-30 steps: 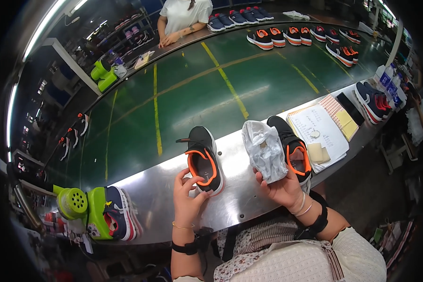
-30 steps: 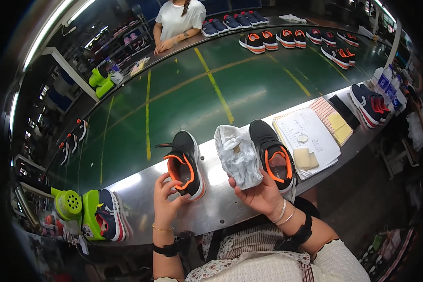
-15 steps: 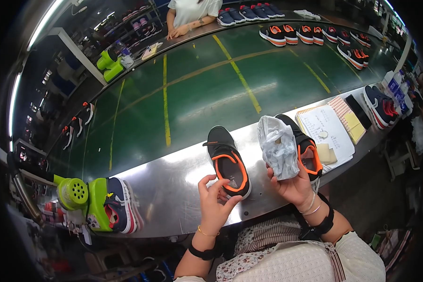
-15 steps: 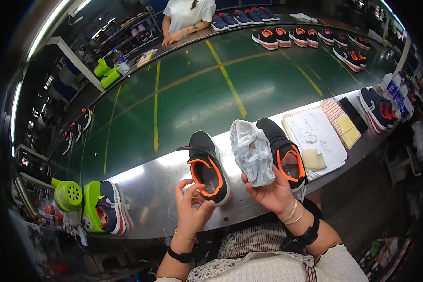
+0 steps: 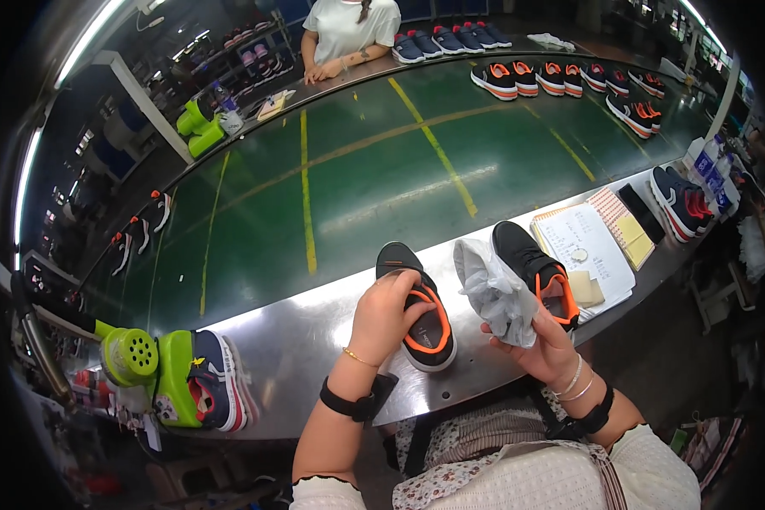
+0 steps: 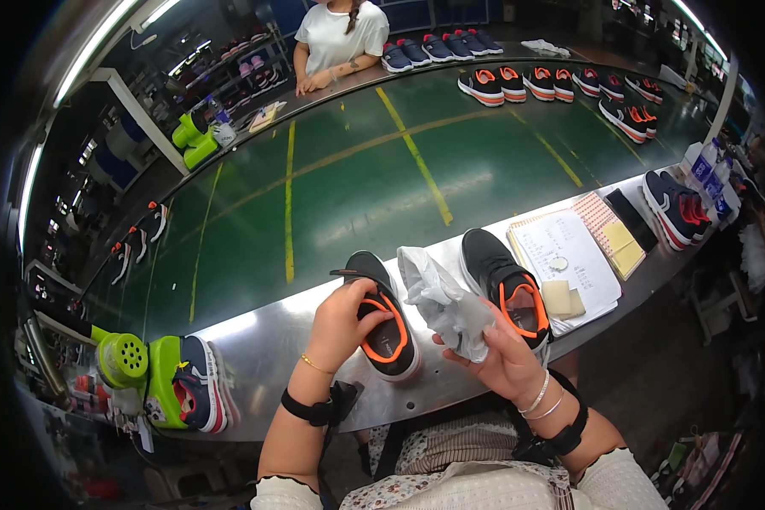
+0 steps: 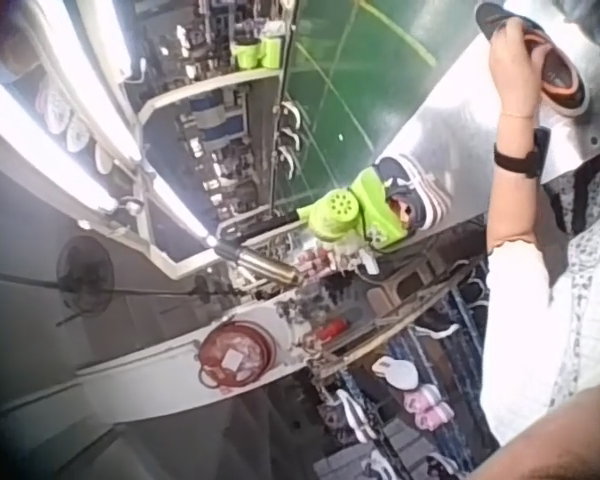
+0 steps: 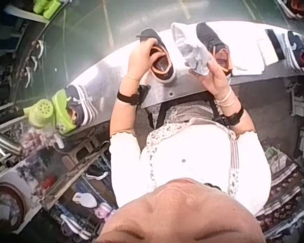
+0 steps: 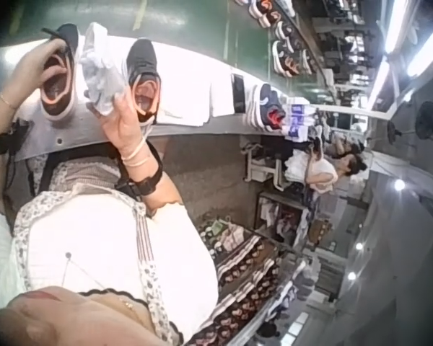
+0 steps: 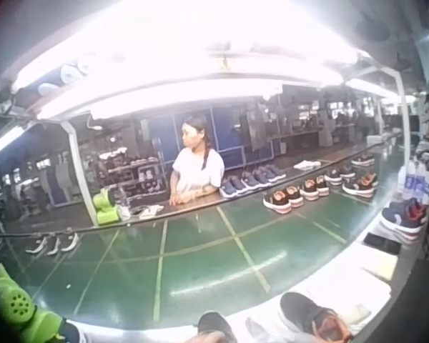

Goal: Inspecting shoes for quality control, marking a notebook, and stuffing them with paper.

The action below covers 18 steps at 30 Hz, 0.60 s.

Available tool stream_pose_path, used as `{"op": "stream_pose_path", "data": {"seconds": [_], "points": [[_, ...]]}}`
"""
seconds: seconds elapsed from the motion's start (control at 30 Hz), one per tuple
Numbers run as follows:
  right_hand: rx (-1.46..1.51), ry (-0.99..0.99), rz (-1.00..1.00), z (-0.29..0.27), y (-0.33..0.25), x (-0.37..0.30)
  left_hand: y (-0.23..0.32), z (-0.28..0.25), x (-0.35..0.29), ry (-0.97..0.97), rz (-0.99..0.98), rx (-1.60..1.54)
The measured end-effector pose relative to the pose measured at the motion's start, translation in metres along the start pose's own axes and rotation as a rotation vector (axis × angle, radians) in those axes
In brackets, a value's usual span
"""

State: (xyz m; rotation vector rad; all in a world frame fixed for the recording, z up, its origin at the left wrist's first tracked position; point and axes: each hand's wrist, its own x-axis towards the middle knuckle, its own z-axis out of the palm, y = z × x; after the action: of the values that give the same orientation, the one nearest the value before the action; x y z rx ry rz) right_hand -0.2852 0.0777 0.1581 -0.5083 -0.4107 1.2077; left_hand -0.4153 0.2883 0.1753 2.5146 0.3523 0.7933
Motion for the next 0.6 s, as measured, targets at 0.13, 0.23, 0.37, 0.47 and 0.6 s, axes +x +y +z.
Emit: {"op": "stream_pose_path", "data": {"seconds": [0.13, 0.23, 0.37, 0.47, 0.6], "points": [[0.002, 0.003, 0.024, -0.001, 0.002, 0.002, -0.004, -0.007, 0.011, -0.062, -0.057, 0.020], [0.001, 0.001, 0.029, -0.001, 0.002, 0.003, -0.012, -0.006, 0.019, -0.039, -0.337, -0.220], [-0.032, 0.070, -0.005, 0.010, 0.003, 0.001, -0.028, 0.008, 0.025, 0.030, -0.540, -0.322], [-0.435, 0.179, -0.059, 0.012, 0.000, -0.002, -0.032, 0.011, 0.030, 0.014, -0.688, -0.326], [-1.393, 0.166, -0.240, 0.042, -0.024, -0.004, -0.032, 0.016, 0.028, 0.066, -0.702, -0.428]]}}
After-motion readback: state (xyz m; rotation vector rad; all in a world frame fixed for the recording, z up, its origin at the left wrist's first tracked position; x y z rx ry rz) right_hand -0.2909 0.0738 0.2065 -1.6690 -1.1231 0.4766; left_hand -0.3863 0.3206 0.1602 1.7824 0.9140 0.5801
